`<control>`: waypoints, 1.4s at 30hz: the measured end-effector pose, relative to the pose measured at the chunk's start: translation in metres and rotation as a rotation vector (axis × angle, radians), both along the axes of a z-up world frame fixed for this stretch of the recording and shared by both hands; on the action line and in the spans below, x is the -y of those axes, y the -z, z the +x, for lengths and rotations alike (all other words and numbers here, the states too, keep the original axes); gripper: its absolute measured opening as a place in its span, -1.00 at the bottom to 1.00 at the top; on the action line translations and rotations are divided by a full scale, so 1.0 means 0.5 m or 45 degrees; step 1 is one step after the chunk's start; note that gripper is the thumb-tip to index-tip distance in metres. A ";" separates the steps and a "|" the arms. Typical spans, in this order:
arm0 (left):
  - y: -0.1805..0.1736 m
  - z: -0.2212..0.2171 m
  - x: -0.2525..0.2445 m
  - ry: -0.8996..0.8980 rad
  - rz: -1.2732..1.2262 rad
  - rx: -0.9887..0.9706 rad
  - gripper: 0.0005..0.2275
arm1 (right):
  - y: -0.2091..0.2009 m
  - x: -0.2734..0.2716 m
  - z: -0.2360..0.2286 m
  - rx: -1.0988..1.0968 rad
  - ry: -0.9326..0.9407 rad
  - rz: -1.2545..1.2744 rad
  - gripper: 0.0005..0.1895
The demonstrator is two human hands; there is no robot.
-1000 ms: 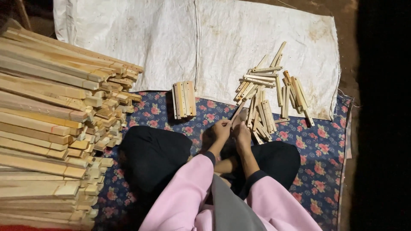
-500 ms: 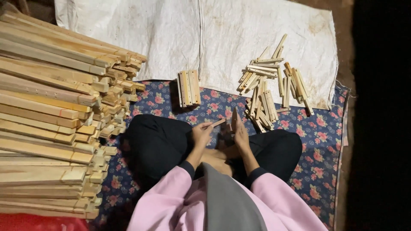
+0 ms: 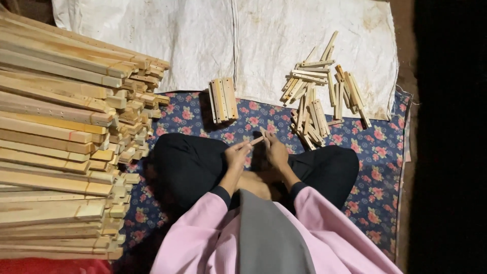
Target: A person sits on the floor and uses sandpaper to manually smooth the surfaces of small wooden slats.
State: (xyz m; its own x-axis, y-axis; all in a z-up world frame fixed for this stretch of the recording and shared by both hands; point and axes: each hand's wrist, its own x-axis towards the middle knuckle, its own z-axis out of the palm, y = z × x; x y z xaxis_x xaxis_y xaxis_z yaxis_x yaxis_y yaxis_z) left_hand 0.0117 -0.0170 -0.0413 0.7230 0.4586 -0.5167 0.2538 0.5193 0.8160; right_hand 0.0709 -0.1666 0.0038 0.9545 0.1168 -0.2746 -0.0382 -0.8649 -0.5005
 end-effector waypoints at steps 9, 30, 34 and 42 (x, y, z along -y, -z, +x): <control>-0.010 -0.002 0.006 0.007 -0.097 0.027 -0.66 | -0.033 0.014 -0.011 -0.053 -0.038 0.019 -0.50; -0.033 0.027 0.009 -0.056 -0.041 0.007 -0.72 | -0.112 -0.011 -0.027 -0.094 -0.066 0.175 -0.54; -0.013 0.018 0.003 -0.039 0.029 -0.057 -0.74 | -0.249 -0.058 -0.075 -0.141 -0.169 0.249 -0.59; -0.032 0.020 0.015 -0.038 0.014 -0.070 -0.72 | -0.232 -0.060 -0.079 -0.112 -0.170 0.225 -0.59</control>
State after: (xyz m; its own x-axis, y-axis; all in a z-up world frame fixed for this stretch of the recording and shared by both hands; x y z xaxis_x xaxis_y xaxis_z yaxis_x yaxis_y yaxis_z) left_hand 0.0217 -0.0244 -0.0252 0.6793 0.4856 -0.5502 0.2832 0.5181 0.8071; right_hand 0.0312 -0.1365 0.1200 0.9006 0.2938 -0.3204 0.0202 -0.7645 -0.6443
